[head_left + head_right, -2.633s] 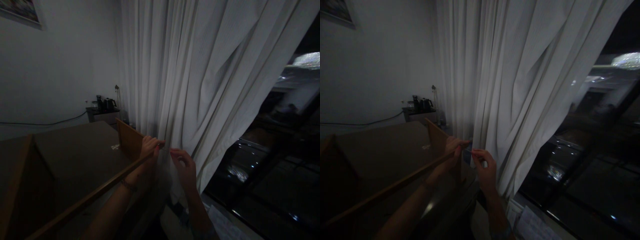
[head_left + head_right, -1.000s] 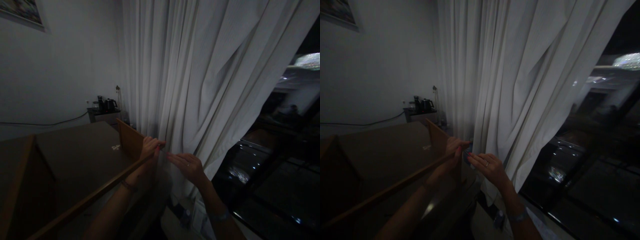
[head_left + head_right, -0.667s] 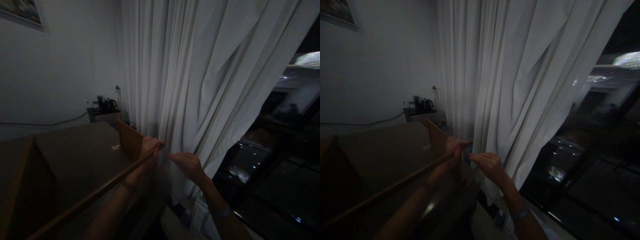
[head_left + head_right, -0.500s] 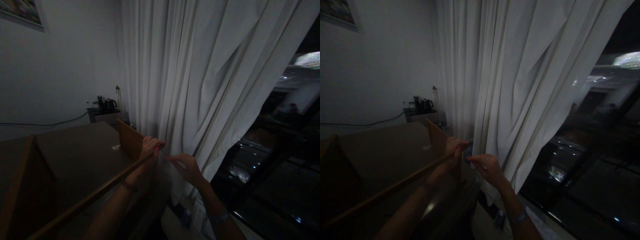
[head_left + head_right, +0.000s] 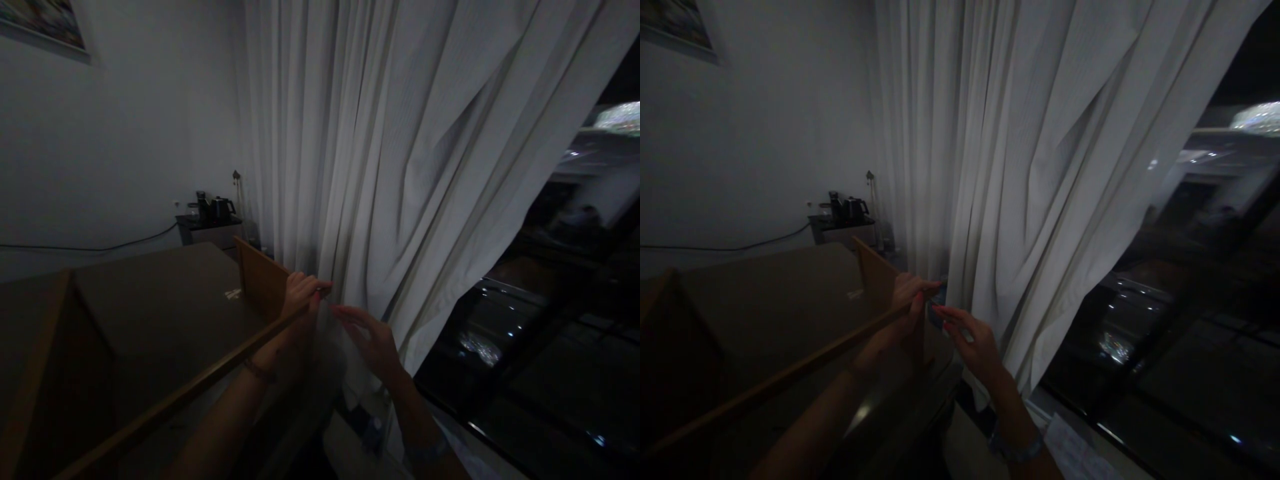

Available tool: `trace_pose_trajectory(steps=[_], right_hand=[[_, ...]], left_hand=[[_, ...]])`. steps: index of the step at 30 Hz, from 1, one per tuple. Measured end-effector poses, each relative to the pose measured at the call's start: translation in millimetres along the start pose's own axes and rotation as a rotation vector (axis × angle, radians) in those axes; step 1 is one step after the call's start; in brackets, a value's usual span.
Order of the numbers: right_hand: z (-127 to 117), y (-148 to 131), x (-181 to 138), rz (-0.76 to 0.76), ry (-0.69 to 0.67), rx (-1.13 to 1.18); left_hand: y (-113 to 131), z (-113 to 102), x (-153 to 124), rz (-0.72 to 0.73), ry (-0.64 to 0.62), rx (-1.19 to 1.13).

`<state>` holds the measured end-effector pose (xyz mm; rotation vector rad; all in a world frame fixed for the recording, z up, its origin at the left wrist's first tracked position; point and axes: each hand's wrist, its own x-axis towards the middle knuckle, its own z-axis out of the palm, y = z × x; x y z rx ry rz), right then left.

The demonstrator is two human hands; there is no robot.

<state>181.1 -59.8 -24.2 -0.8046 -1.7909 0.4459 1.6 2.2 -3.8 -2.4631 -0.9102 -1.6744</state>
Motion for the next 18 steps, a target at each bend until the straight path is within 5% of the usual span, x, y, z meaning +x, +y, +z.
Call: trace_pose_trajectory(steps=[6, 12, 18], right_hand=[[2, -11, 11, -0.032, 0.188, -0.135], [15, -17, 16, 0.253, 0.274, 0.258], [20, -12, 18, 0.274, 0.310, 0.368]], left_hand=[[-2, 2, 0, 0.006, 0.020, 0.002], [-5, 5, -1, 0.000, 0.022, 0.010], [-3, 3, -1, 0.011, 0.022, 0.008]])
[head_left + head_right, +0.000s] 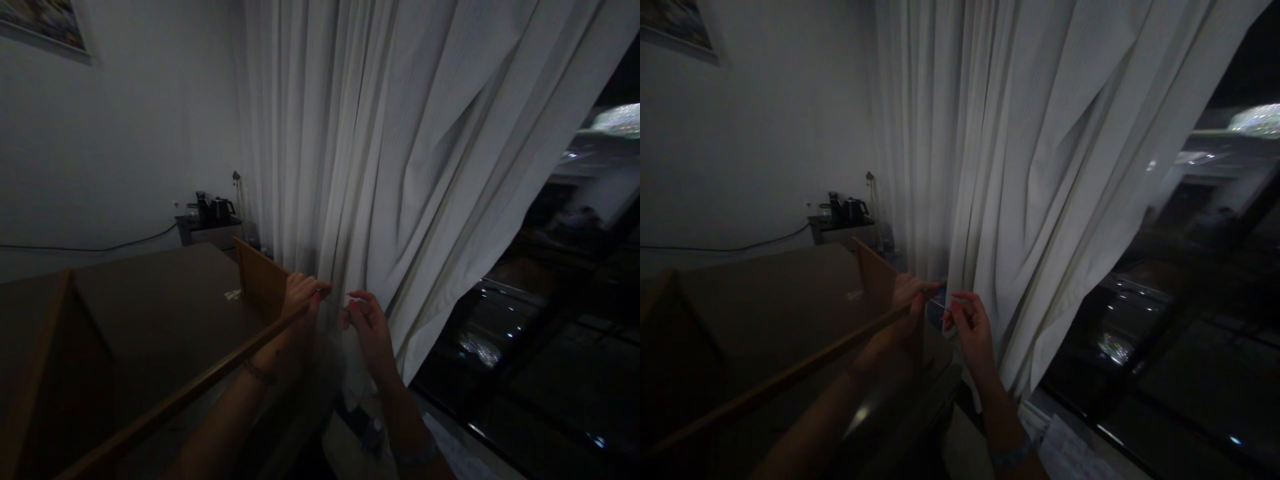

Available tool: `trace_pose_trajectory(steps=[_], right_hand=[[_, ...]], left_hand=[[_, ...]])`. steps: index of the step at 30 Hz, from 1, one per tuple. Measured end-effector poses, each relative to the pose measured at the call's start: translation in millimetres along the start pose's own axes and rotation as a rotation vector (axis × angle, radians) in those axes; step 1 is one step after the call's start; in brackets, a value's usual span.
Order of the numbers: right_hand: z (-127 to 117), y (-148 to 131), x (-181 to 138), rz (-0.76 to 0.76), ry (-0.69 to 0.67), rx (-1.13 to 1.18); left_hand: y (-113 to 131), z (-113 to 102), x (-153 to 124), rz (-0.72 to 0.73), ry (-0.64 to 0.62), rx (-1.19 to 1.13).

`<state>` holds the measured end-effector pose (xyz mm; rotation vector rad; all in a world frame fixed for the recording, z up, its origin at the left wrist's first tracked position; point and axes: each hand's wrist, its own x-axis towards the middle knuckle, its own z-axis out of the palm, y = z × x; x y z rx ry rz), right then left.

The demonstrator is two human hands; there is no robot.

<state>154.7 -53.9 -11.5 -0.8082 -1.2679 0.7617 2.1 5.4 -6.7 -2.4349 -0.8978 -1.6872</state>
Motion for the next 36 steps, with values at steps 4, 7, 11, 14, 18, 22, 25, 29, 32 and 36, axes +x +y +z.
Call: trace_pose_trajectory(steps=[4, 7, 11, 14, 18, 22, 25, 29, 32, 36], right_hand=[[-6, 12, 0, -0.091, 0.091, -0.219], [-11, 17, -1, -0.190, 0.129, -0.492], [-12, 14, -4, -0.222, 0.125, -0.613], [-7, 11, -5, -0.257, 0.124, -0.654], [1, 10, -7, -0.210, 0.114, -0.516], [6, 11, -8, -0.120, 0.108, -0.368], [9, 10, -10, -0.074, 0.126, -0.281], [10, 2, -8, 0.040, 0.087, -0.056], [10, 0, -7, 0.146, 0.026, 0.092], [11, 6, -9, 0.137, 0.025, 0.175]], left_hand=[[1, 1, 0, -0.012, -0.003, 0.003], [1, 1, 1, -0.001, 0.016, -0.003], [3, -2, 1, -0.002, -0.003, -0.002], [3, -3, 0, -0.036, -0.050, 0.013], [0, 0, 0, -0.024, -0.013, 0.012], [0, 1, 0, -0.037, -0.021, 0.001], [2, 0, 1, -0.034, -0.013, -0.001], [3, -1, 1, -0.026, 0.000, -0.005], [3, -2, 1, -0.037, -0.013, 0.003], [3, -2, 1, -0.027, -0.029, 0.007]])
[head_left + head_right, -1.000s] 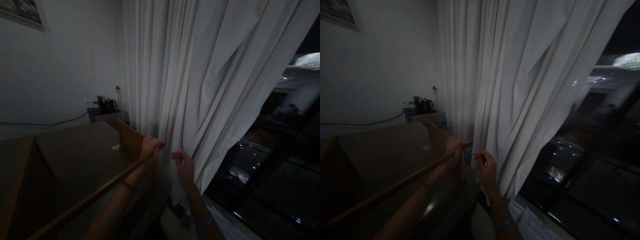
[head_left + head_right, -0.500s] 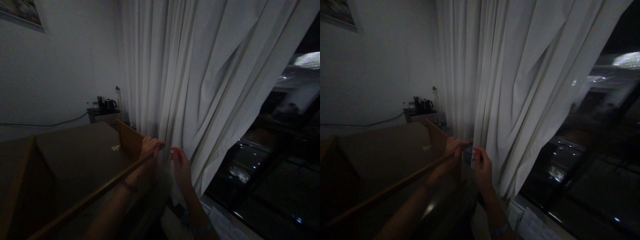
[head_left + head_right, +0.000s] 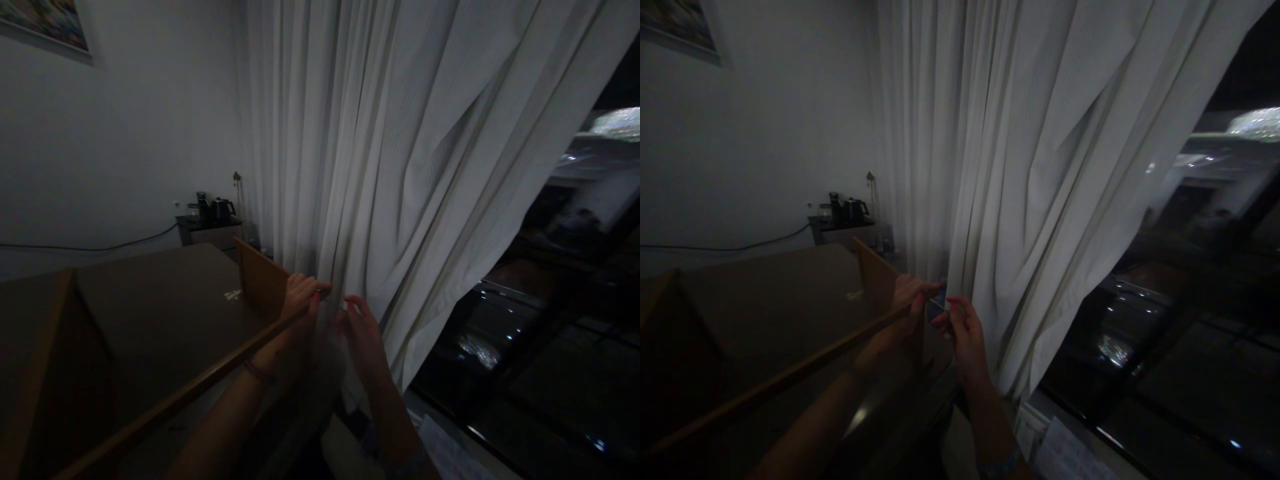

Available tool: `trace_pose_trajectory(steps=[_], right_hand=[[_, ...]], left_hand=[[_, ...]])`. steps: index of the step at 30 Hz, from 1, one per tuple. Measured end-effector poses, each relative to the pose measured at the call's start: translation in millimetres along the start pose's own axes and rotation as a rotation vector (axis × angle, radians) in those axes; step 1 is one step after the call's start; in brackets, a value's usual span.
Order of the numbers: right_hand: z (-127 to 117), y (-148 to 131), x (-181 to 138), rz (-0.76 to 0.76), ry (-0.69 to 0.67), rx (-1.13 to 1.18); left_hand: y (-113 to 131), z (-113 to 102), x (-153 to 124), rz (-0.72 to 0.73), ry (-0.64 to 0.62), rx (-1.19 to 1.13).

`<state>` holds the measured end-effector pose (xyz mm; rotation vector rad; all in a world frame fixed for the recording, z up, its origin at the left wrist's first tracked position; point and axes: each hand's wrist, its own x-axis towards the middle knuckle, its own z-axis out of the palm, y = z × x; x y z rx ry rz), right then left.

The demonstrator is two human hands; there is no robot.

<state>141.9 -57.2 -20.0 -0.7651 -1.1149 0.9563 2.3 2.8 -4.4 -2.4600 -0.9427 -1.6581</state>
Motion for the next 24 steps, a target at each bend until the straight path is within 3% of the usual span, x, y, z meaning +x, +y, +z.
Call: trace_pose_trajectory(steps=[7, 16, 21, 24], right_hand=[[-1, 18, 1, -0.164, -0.033, -0.098], [-12, 13, 1, -0.311, -0.178, -0.294], [-9, 11, 7, -0.406, -0.007, -0.376], [-1, 8, 7, -0.331, 0.103, -0.358]], left_hand=[[-3, 2, 0, -0.007, -0.012, -0.011], [-2, 2, -1, -0.008, -0.003, -0.015], [-2, 2, 0, -0.012, 0.005, -0.005], [-2, 2, 0, 0.020, 0.031, -0.017]])
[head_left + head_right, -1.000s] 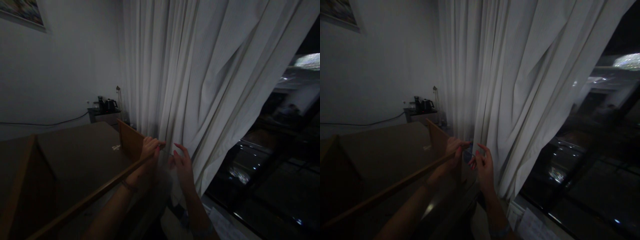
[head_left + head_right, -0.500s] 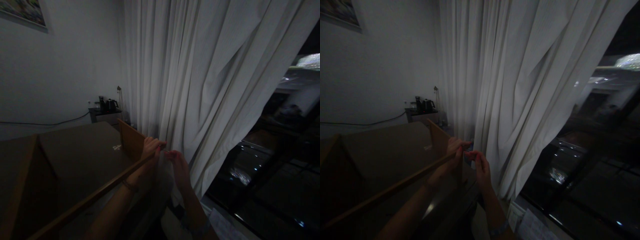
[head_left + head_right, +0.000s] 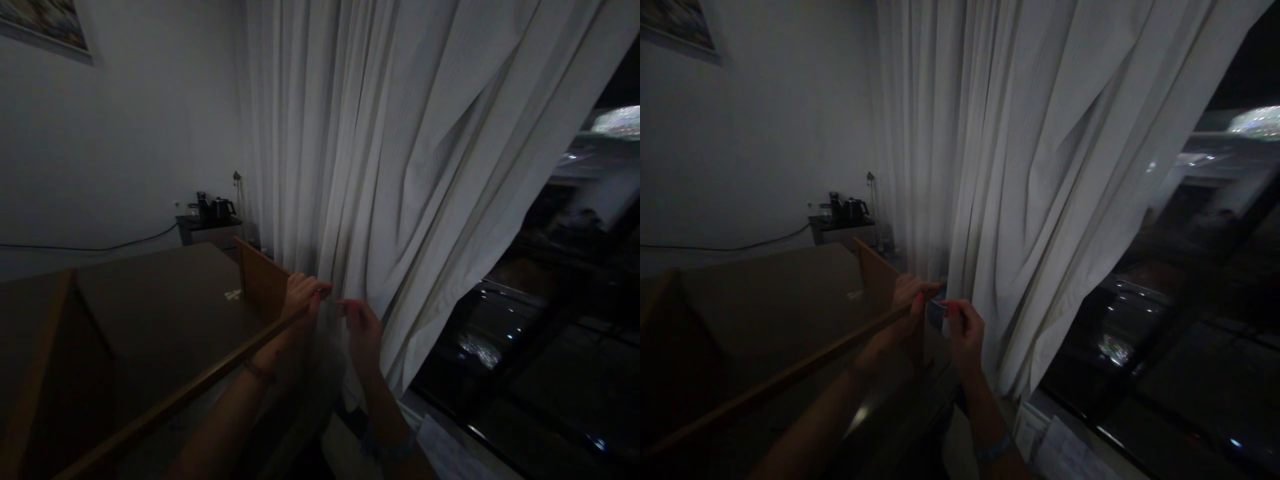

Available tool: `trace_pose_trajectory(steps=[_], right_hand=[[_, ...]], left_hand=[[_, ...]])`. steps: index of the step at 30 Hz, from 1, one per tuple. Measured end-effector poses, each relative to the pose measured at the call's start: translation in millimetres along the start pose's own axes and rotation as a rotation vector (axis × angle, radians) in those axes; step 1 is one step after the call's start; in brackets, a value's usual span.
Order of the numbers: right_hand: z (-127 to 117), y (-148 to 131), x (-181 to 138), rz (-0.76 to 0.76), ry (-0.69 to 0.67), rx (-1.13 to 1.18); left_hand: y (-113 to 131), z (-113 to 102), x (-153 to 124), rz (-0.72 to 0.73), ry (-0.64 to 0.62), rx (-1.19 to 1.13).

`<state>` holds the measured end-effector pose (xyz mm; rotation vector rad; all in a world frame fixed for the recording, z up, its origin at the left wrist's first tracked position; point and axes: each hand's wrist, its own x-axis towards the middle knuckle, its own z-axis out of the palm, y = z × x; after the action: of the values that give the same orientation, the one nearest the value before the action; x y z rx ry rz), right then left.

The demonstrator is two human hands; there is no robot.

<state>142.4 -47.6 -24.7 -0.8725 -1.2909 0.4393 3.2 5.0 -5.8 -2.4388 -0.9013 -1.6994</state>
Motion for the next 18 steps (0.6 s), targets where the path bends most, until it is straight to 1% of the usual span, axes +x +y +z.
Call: trace_pose_trajectory(steps=[2, 4, 7, 9, 11, 13, 15, 18], right_hand=[[3, -4, 0, 0.102, 0.039, 0.072], [5, -6, 1, 0.187, 0.043, 0.167], [4, -5, 0, 0.270, -0.010, 0.293], [2, -3, -2, 0.281, -0.042, 0.316], [1, 0, -5, 0.228, -0.035, 0.260], [0, 2, -8, 0.118, 0.014, 0.134], [-4, 5, -10, -0.034, 0.061, -0.038], [-11, 9, -9, -0.283, 0.060, -0.285]], left_hand=[[1, -1, 0, 0.009, 0.008, 0.000], [2, -2, 1, 0.012, 0.005, 0.003], [3, -3, 1, 0.015, 0.004, 0.005], [1, -1, 1, 0.014, 0.005, -0.001], [-1, 1, 0, 0.012, 0.009, -0.006], [-4, 4, -2, 0.011, 0.023, -0.007], [-6, 6, -2, 0.014, 0.035, -0.008], [-5, 5, -2, 0.013, 0.032, -0.005]])
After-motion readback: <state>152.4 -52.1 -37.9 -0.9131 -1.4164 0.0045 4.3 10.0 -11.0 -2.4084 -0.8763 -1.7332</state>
